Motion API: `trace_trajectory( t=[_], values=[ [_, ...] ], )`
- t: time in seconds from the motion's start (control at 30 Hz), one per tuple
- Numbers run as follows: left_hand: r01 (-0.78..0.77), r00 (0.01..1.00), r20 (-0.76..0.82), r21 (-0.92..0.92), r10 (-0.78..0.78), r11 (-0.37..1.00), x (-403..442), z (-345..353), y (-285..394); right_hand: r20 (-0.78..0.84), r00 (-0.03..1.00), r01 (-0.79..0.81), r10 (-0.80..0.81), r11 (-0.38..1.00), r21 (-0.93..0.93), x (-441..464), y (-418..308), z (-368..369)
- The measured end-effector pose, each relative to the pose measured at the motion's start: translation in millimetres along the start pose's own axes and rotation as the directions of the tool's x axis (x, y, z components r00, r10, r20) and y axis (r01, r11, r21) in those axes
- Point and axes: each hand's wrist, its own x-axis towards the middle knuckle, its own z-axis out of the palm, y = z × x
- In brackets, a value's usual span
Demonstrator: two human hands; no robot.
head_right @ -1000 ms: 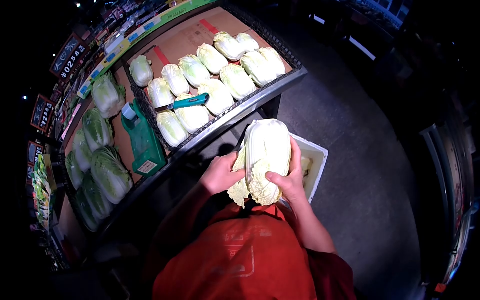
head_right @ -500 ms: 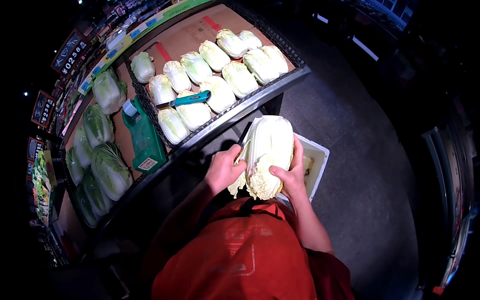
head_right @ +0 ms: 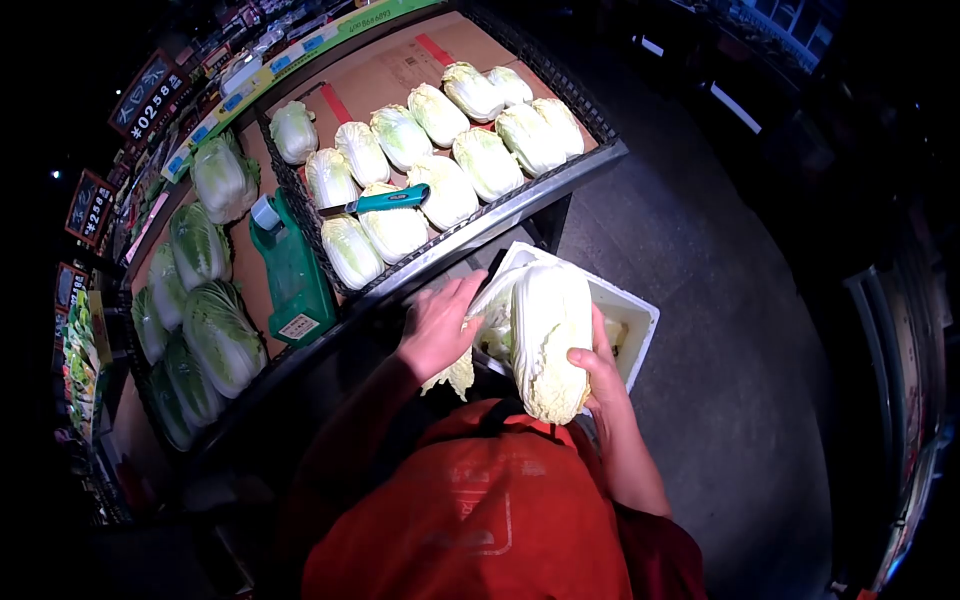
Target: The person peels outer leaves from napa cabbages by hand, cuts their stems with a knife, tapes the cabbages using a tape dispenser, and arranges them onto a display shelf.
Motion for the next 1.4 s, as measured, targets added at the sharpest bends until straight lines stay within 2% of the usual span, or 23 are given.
trace_trajectory(
  t=[0.03, 0.13, 0.2, 0.27, 0.33, 0.37, 0.4, 0.47, 0.5, 0.53, 0.6, 0.67, 0.7, 0.73, 0.77, 0.8, 0.87, 0.9, 0.93, 1.0, 1.1, 1.23, 1.4],
  values=[
    [0.001, 0.998, 0.063, -0.018, 0.0, 1.0, 1.7, -1.6, 0.2, 0.001, 1.0, -0.024, 0.024, 1.0, 0.012, -1.7, -1.9, -3.4],
    [-0.045, 0.996, 0.055, -0.299, 0.065, 0.953, 9.9, -12.3, -17.1, 0.031, 0.994, -0.103, 0.101, 0.992, 0.069, -9.2, -7.5, -15.1],
    [-0.212, 0.976, -0.028, -0.324, 0.215, 0.922, 17.2, -18.8, -27.2, 0.093, 0.983, -0.168, 0.158, 0.978, 0.12, -15.3, -9.4, -23.1],
    [-0.167, 0.975, 0.056, -0.463, 0.217, 0.87, 27.8, -13.1, -33.4, 0.153, 0.964, -0.254, 0.219, 0.93, 0.267, -19.6, -3.6, -27.7],
    [0.07, 0.983, 0.161, -0.768, 0.085, 0.637, 24.1, 9.7, -37.3, 0.206, 0.958, -0.272, 0.198, 0.851, 0.449, -20.9, 9.5, -25.3],
    [0.209, 0.978, 0.185, -0.896, -0.099, 0.391, 20.6, 31.3, -35.6, 0.204, 0.979, -0.101, -0.01, 0.843, 0.528, -19.1, 21.2, -22.8],
    [0.359, 0.925, 0.321, -0.912, -0.204, 0.196, 16.9, 46.0, -45.9, 0.186, 0.982, -0.081, -0.024, 0.842, 0.534, -18.9, 15.9, -25.1],
    [0.536, 0.823, 0.495, -0.839, -0.278, 0.096, 4.6, 60.0, -47.4, 0.146, 0.988, -0.043, -0.046, 0.834, 0.55, -18.4, 2.9, -26.4],
    [0.512, 0.852, 0.423, -0.797, -0.309, 0.32, 4.5, 55.8, -34.1, 0.122, 0.991, -0.021, -0.058, 0.826, 0.563, -18.0, -2.2, -25.3],
    [0.546, 0.829, 0.498, -0.819, -0.254, 0.178, 4.0, 79.0, -43.4, 0.1, 0.993, -0.005, -0.064, 0.818, 0.575, -18.6, -6.8, -24.6],
    [0.543, 0.837, 0.532, -0.837, -0.126, 0.074, 17.6, 92.3, -39.5, 0.065, 0.996, 0.017, -0.068, 0.809, 0.588, -16.9, -15.8, -26.0],
    [0.38, 0.922, 0.386, -0.91, 0.006, 0.169, 36.3, 93.7, -22.7, 0.094, 0.992, 0.012, -0.083, 0.811, 0.585, -12.7, -14.0, -34.2],
    [0.521, 0.852, 0.487, -0.752, -0.192, 0.403, 41.3, 87.9, -15.3, 0.068, 0.996, -0.003, -0.049, 0.795, 0.607, -13.4, -14.6, -30.3],
    [0.521, 0.851, 0.476, -0.707, -0.222, 0.478, 42.7, 81.3, -7.7, 0.043, 0.999, -0.016, -0.013, 0.777, 0.629, -14.0, -14.8, -28.3],
    [0.471, 0.879, 0.461, -0.79, -0.126, 0.394, 43.6, 86.8, -8.1, 0.01, 1.0, -0.023, 0.021, 0.852, 0.522, -11.4, -16.0, -28.8],
    [0.422, 0.901, 0.433, -0.855, -0.033, 0.3, 43.3, 92.3, -9.3, 0.023, 1.0, -0.027, 0.018, 0.853, 0.522, -14.4, -15.3, -23.3],
    [0.616, 0.788, 0.616, -0.787, -0.006, 0.031, 35.2, 62.5, 21.0, 0.057, 0.994, -0.105, 0.089, 0.883, 0.457, -12.7, -9.7, -28.0],
    [0.556, 0.83, 0.534, -0.815, 0.16, -0.164, 27.6, 66.8, 31.4, 0.073, 0.99, -0.138, 0.117, 0.865, 0.483, -11.1, -6.4, -30.8],
    [0.618, 0.786, 0.608, -0.767, 0.112, -0.173, 20.1, 77.0, 37.1, 0.041, 0.985, -0.17, 0.169, 0.888, 0.428, -7.5, -2.4, -34.3],
    [0.611, 0.788, 0.57, -0.677, 0.232, -0.411, 8.6, 73.6, 58.9, -0.055, 0.992, -0.102, 0.115, 0.974, 0.201, -2.1, -2.1, -26.0],
    [0.613, 0.766, 0.607, -0.587, 0.214, -0.529, 4.9, 56.7, 62.3, 0.014, 0.994, -0.105, 0.105, 0.994, 0.029, 3.9, -10.6, -16.7],
    [0.547, 0.809, 0.562, -0.611, 0.173, -0.571, -0.7, 42.3, 63.5, 0.094, 0.993, -0.058, 0.07, 0.99, -0.13, 6.0, -20.2, -4.5],
    [0.437, 0.887, 0.453, -0.754, 0.094, -0.491, -2.2, 43.1, 54.4, 0.116, 0.992, -0.01, 0.046, 0.956, -0.293, 9.7, -27.4, 1.2]
  ],
)
